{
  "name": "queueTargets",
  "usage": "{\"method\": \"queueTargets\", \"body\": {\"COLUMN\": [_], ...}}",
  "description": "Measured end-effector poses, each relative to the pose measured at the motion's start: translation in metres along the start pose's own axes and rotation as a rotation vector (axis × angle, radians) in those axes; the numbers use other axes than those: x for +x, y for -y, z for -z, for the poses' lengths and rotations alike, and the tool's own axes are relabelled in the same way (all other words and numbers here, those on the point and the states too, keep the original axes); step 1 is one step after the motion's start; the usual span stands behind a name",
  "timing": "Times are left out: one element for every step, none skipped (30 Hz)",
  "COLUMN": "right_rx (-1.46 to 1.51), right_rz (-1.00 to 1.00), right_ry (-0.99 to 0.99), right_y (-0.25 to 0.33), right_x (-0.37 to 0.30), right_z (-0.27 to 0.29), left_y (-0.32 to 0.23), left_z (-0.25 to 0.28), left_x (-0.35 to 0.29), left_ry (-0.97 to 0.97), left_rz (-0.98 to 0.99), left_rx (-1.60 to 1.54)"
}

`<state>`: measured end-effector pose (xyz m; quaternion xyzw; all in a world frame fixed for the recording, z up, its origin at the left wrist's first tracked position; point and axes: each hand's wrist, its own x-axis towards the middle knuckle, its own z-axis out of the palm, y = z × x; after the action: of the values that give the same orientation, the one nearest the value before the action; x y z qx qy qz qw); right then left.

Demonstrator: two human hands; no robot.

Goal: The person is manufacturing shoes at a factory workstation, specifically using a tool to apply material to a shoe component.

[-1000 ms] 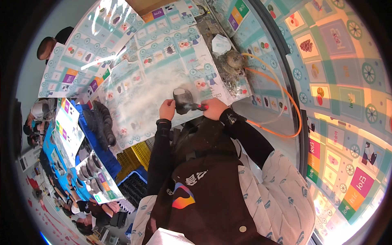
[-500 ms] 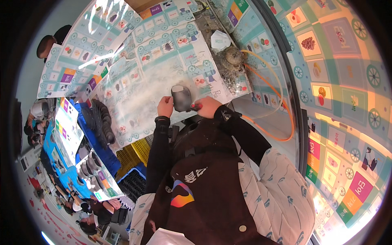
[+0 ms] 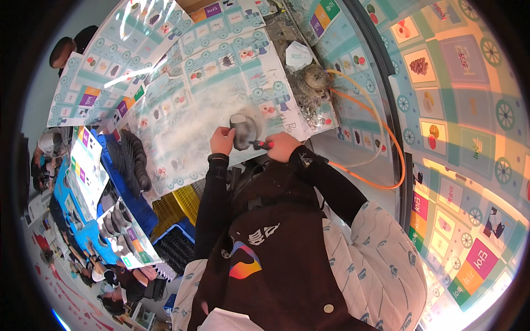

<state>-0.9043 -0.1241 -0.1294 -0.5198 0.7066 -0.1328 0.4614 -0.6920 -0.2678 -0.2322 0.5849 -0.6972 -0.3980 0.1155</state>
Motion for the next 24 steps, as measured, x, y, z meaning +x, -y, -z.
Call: {"method": "queueTargets", "body": {"right_rx": [0.032, 0.034, 0.119, 0.204, 0.208, 0.221, 0.234, 0.237, 0.241, 0.246, 0.245, 0.239, 0.234, 0.235, 0.241, 0.247, 0.242, 0.196, 0.150, 0.140, 0.093, 0.047, 0.038, 0.014], "right_rz": [0.018, 0.023, 0.015, 0.007, 0.009, 0.015, 0.022, 0.029, 0.026, 0.026, 0.036, 0.016, -0.016, -0.021, -0.002, 0.013, 0.020, 0.026, 0.033, 0.049, 0.080, 0.107, 0.111, 0.086], "right_ry": [0.028, 0.033, 0.013, -0.007, -0.010, -0.051, -0.091, -0.089, -0.103, -0.115, -0.105, -0.135, -0.175, -0.179, -0.166, -0.154, -0.140, -0.090, -0.041, -0.018, -0.014, -0.016, -0.008, -0.014], "right_y": [0.000, 0.006, 0.017, 0.025, 0.027, 0.028, 0.030, 0.030, 0.031, 0.032, 0.034, 0.032, 0.024, 0.019, 0.018, 0.017, 0.018, 0.023, 0.028, 0.033, 0.035, 0.035, 0.035, 0.037], "right_x": [0.002, 0.002, 0.000, -0.001, 0.001, 0.003, 0.005, 0.008, 0.011, 0.013, 0.016, 0.016, 0.016, 0.019, 0.024, 0.030, 0.036, 0.042, 0.048, 0.053, 0.057, 0.060, 0.063, 0.065], "right_z": [-0.004, -0.004, 0.001, 0.005, 0.008, 0.010, 0.012, 0.014, 0.016, 0.017, 0.021, 0.029, 0.036, 0.039, 0.039, 0.038, 0.037, 0.036, 0.034, 0.029, 0.025, 0.023, 0.022, 0.020], "left_y": [0.001, 0.009, 0.016, 0.023, 0.023, 0.022, 0.022, 0.022, 0.022, 0.022, 0.021, 0.006, -0.024, -0.046, -0.052, -0.058, -0.063, -0.066, -0.067, -0.057, -0.050, -0.045, -0.048, -0.048], "left_z": [0.001, 0.003, 0.006, 0.009, 0.011, 0.012, 0.013, 0.013, 0.014, 0.013, 0.010, 0.004, -0.001, 0.000, 0.002, 0.001, -0.003, -0.011, -0.022, -0.038, -0.056, -0.073, -0.083, -0.089], "left_x": [0.002, 0.003, 0.005, 0.006, 0.008, 0.009, 0.009, 0.007, 0.003, -0.004, -0.013, -0.025, -0.041, -0.053, -0.059, -0.063, -0.065, -0.066, -0.065, -0.064, -0.065, -0.068, -0.074, -0.078], "left_ry": [-0.031, -0.035, -0.041, -0.047, -0.026, -0.028, -0.068, -0.110, -0.118, -0.371, -0.622, -0.616, -0.572, -0.537, -0.163, 0.210, 0.414, 0.612, 0.600, 0.561, 0.525, 0.517, 0.456, 0.383], "left_rz": [0.015, 0.020, 0.051, 0.082, 0.093, 0.090, 0.087, 0.086, 0.089, -0.035, -0.159, -0.161, -0.155, -0.142, -0.024, 0.091, -0.034, -0.160, -0.143, -0.298, -0.462, -0.454, -0.571, -0.678], "left_rx": [0.014, 0.018, 0.008, -0.001, 0.012, 0.017, 0.028, 0.039, 0.043, 0.143, 0.246, 0.243, 0.381, 0.526, 0.436, 0.330, 0.376, 0.415, 0.406, 0.471, 0.534, 0.526, 0.861, 1.198]}}
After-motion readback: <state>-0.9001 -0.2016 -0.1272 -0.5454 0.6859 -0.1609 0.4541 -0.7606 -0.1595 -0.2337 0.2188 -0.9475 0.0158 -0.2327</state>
